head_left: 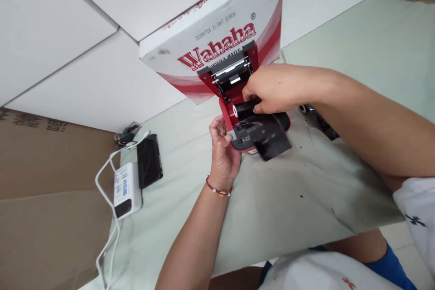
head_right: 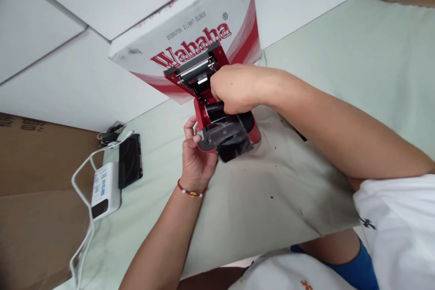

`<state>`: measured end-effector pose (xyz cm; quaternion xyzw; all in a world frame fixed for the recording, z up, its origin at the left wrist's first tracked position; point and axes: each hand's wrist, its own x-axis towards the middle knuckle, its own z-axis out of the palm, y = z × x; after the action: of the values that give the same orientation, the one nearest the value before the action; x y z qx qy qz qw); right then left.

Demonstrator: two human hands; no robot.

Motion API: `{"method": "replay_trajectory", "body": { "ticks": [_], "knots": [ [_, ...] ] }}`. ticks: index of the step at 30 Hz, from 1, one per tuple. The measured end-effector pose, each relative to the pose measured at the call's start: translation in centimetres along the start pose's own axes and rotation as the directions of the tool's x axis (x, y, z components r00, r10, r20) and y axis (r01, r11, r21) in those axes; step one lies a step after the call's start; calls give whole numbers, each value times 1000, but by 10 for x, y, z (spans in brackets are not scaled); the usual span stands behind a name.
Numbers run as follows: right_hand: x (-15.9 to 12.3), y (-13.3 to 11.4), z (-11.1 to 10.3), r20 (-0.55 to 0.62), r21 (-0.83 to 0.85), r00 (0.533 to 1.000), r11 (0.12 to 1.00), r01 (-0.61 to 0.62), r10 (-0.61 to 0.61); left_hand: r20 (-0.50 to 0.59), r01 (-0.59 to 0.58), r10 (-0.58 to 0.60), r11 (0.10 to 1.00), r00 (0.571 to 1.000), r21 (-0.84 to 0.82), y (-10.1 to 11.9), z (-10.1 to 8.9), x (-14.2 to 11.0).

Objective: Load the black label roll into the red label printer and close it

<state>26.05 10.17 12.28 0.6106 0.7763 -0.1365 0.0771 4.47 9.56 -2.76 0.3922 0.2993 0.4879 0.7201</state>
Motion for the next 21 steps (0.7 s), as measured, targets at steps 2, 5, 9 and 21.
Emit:
{"method": "replay_trajectory", "body": {
  "ticks": [2,5,9,21],
  "knots": [
    [1,-2,0,44,-53,997,997,-57,59,11,-6,6,1000,1000,11,0,0,0],
    [0,-5,-2,74,-108,989,987,-119,127,13,1,-1,1000,1000,8,1,1,0],
    [1,0,-3,89,-90,996,996,17,-9,10,8,-8,1000,1000,5,2,1,-1],
    [1,-2,0,-27,89,997,993,78,-76,-27,12,-12,1000,1000,8,2,0,-1]
  ]
}}
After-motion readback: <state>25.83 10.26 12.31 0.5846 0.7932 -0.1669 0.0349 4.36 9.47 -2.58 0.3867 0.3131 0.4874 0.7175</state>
